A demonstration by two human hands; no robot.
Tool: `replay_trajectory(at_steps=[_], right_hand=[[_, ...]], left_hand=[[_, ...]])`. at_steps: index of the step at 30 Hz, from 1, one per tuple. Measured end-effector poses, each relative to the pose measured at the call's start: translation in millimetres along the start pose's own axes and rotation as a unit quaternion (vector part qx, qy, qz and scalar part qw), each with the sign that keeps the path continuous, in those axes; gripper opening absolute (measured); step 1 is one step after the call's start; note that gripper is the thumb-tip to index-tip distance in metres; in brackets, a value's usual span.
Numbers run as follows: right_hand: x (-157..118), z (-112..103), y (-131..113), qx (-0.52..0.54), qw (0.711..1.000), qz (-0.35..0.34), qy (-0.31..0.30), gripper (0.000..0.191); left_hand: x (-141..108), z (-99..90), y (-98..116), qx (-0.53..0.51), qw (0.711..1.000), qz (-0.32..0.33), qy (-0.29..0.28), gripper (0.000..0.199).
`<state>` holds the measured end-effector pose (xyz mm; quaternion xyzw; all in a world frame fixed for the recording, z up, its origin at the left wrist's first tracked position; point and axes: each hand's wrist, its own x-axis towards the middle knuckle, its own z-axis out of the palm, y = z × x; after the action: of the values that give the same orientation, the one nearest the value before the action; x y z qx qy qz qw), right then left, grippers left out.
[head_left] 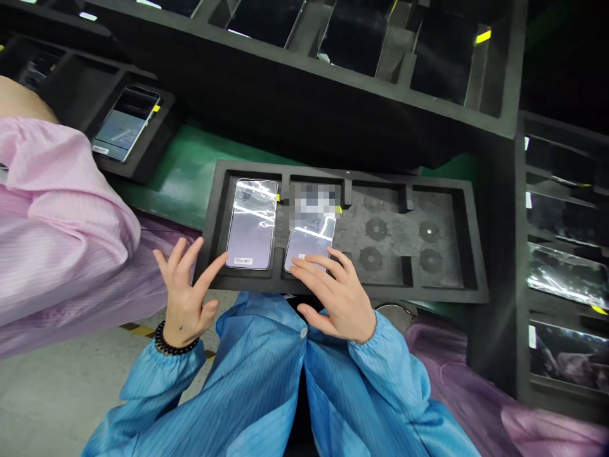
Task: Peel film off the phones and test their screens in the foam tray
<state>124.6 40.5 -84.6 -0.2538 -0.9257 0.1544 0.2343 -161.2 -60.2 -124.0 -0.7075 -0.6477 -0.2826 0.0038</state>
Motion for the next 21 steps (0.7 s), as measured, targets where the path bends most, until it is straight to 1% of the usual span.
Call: replay_trajectory(at_steps=[3, 7, 10, 14, 16, 18, 21], right_hand=[[0, -1, 1, 0.0, 0.999, -0.001, 0.035, 0.047], [0, -2, 0, -0.011, 0.999, -0.002, 0.036, 0.046], [0, -1, 0, -0.019, 0.999, -0.003, 0.033, 0.047], [0, -2, 0, 0.001, 0.999, -0.007, 0.045, 0.043], [2, -9, 1, 0.035, 0.998, -0.01, 0.043, 0.039], [6, -22, 3, 0.068, 0.997, -0.005, 0.043, 0.036], [15, -46, 9, 0.056, 0.995, 0.034, 0.072, 0.035]], left_hand=[[0, -3.1, 1, 0.005, 1.0, -0.003, 0.022, 0.062], [1, -3.5, 1, -0.007, 0.999, 0.02, 0.035, 0.06], [2, -0.2, 2, -0.016, 0.999, 0.028, 0.031, 0.06], [4, -0.6, 5, -0.014, 1.0, 0.015, 0.02, 0.06], [13, -4.7, 8, -0.018, 1.0, 0.005, 0.007, 0.06], [28, -9.9, 11, -0.026, 1.0, -0.004, 0.005, 0.06], [61, -14.5, 18, -0.028, 0.999, 0.0, 0.046, 0.065]])
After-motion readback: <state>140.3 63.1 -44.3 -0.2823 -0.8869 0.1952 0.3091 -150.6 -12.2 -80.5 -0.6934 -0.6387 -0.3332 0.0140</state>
